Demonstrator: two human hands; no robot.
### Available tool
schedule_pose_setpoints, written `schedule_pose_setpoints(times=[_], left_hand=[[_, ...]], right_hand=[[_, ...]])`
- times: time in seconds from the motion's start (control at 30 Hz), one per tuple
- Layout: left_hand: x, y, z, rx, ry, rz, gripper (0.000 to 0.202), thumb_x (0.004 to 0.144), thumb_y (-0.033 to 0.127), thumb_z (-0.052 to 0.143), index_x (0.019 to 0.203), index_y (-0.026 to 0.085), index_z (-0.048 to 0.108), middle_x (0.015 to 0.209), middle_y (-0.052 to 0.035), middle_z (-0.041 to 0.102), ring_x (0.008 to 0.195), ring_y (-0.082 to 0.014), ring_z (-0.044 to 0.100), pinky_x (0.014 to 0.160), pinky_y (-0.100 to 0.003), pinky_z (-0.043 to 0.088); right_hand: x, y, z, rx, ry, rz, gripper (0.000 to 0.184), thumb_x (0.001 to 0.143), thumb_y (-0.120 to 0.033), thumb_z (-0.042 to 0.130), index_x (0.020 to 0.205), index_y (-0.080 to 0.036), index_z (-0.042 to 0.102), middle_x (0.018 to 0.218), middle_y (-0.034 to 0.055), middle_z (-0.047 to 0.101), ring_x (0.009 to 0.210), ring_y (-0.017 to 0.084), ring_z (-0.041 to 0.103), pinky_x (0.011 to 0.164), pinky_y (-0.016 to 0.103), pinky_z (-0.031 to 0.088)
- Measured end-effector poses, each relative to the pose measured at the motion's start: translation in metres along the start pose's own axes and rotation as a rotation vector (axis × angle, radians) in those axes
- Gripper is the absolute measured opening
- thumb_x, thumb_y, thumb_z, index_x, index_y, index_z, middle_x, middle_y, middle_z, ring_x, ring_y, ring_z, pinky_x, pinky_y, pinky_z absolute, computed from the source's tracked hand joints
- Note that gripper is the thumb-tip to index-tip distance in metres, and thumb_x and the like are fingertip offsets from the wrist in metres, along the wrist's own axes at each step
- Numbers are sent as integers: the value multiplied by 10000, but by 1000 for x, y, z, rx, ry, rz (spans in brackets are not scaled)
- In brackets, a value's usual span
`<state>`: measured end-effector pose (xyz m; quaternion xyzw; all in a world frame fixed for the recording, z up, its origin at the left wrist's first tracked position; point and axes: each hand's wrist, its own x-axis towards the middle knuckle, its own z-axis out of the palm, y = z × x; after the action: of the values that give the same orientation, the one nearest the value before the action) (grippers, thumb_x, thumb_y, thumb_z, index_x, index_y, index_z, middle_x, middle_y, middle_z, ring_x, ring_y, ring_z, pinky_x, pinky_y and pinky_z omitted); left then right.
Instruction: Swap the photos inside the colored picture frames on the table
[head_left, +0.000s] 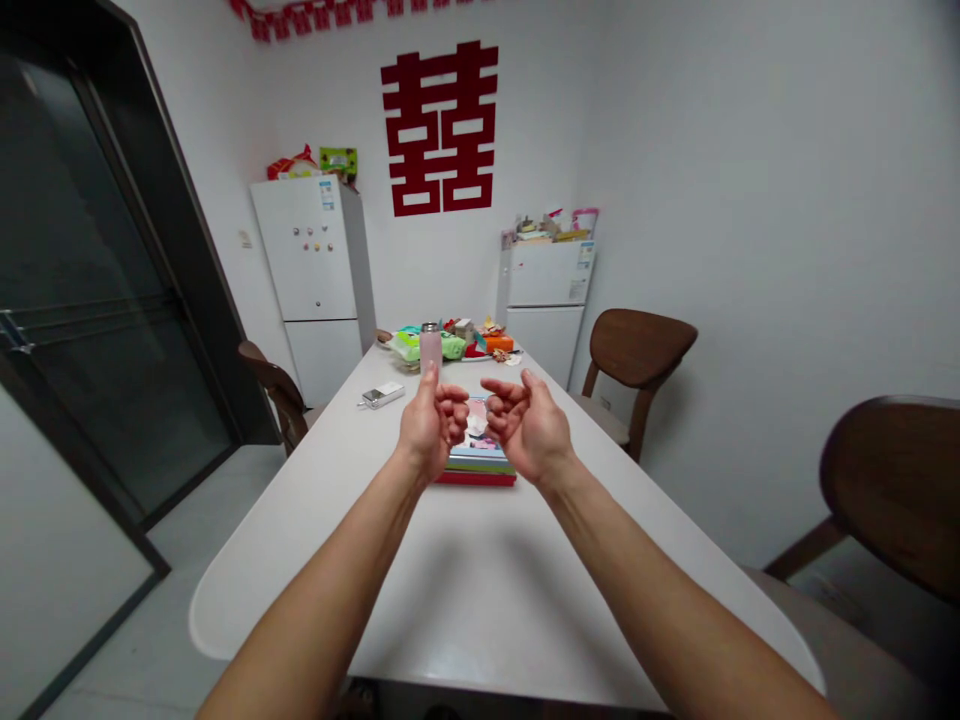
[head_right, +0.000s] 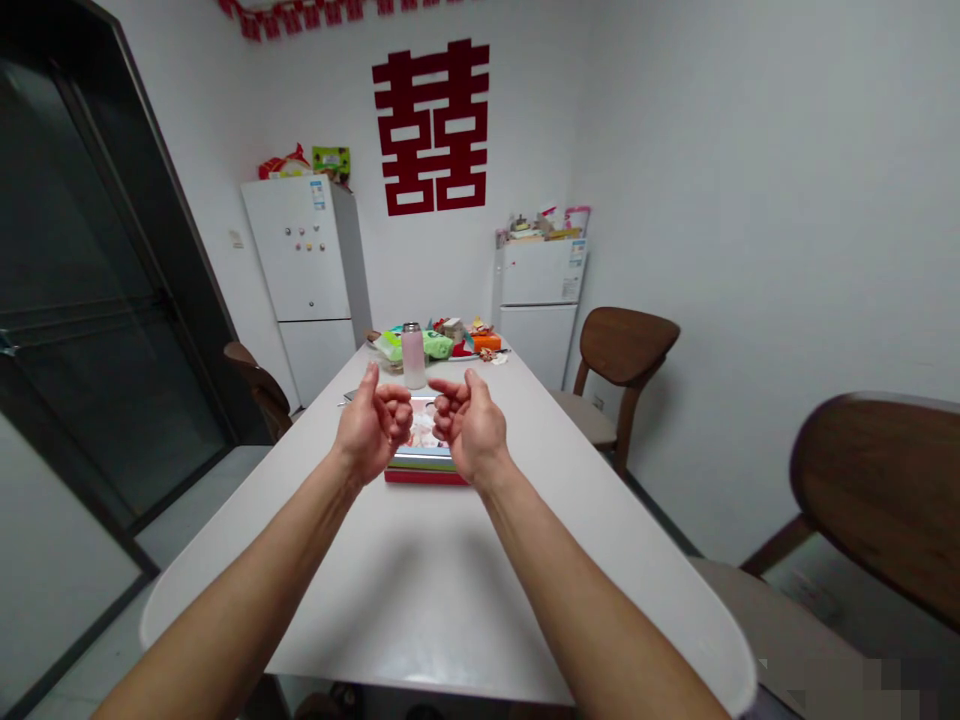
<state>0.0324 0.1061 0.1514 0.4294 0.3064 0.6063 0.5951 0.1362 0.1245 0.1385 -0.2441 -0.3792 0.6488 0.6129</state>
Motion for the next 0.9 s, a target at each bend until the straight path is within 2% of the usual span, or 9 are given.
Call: schedule_pose_setpoints(times=[0.07, 0.13, 0.4, 0.47, 0.57, 0.63, 0.73, 0.8, 0.9], left_hand=[[1, 5, 1, 30, -33, -108, 620, 699, 693, 236, 456, 156, 427, 311, 43, 369, 239, -27, 251, 303, -164, 123], [0, 7, 3, 49, -57, -175, 681, 694, 714, 125, 399, 162, 395, 286, 28, 353, 220, -29, 233, 294, -166, 102], [-3, 2, 1, 75, -23, -240, 702, 684, 724, 117, 361, 159, 381, 259, 30, 324, 216, -23, 217, 304, -161, 88], [-2, -6, -6, 83, 14, -258, 700, 676, 729, 128, 370, 156, 387, 274, 29, 342, 225, -24, 236, 306, -161, 91], [0, -30, -26, 106, 110, -291, 682, 677, 724, 162, 399, 152, 408, 298, 30, 373, 236, -28, 262, 302, -160, 101], [0, -52, -44, 126, 192, -330, 639, 709, 685, 224, 433, 145, 425, 317, 38, 387, 245, -29, 280, 297, -156, 130], [0, -84, -70, 134, 291, -387, 485, 790, 534, 352, 578, 121, 492, 455, 37, 474, 328, -41, 387, 327, -159, 263], [2, -100, -80, 119, 318, -398, 326, 825, 414, 404, 772, 118, 530, 635, 18, 540, 460, -64, 485, 426, -198, 396], [5, -114, -79, 84, 331, -337, 244, 831, 339, 433, 926, 129, 513, 817, -18, 563, 627, -105, 550, 557, -269, 467]], right_hand=[[2, -4, 2, -39, -23, 85, 494, 741, -556, 309, 465, -164, 428, 333, -69, 326, 260, 35, 240, 306, 183, 180], [2, -5, 5, -74, -45, 116, 556, 725, -621, 274, 394, -176, 327, 289, -75, 263, 238, 31, 185, 291, 179, 141], [1, 9, 13, -287, -66, 146, 599, 670, -709, 202, 381, -187, 261, 284, -68, 254, 236, 35, 172, 289, 181, 117], [6, 18, 7, -530, -47, 85, 603, 687, -700, 97, 401, -195, 263, 302, -61, 259, 252, 45, 199, 300, 193, 163], [21, 37, -13, -1122, 10, -122, 621, 760, -596, 16, 465, -187, 378, 385, -12, 394, 351, 80, 360, 391, 219, 292], [29, 50, -30, -1334, 22, -207, 522, 779, -545, 221, 549, -162, 490, 532, 38, 523, 518, 120, 477, 509, 244, 344], [34, 68, -54, -1491, -25, -268, 224, 627, -369, 585, 729, -170, 588, 787, 64, 589, 774, 194, 497, 671, 300, 333], [29, 76, -62, -1584, -75, -299, 220, 588, -250, 626, 798, -191, 602, 858, 62, 580, 853, 213, 471, 732, 331, 301], [14, 82, -65, -1669, -156, -338, 208, 634, -187, 579, 840, -206, 605, 869, 55, 565, 883, 198, 456, 765, 333, 283]])
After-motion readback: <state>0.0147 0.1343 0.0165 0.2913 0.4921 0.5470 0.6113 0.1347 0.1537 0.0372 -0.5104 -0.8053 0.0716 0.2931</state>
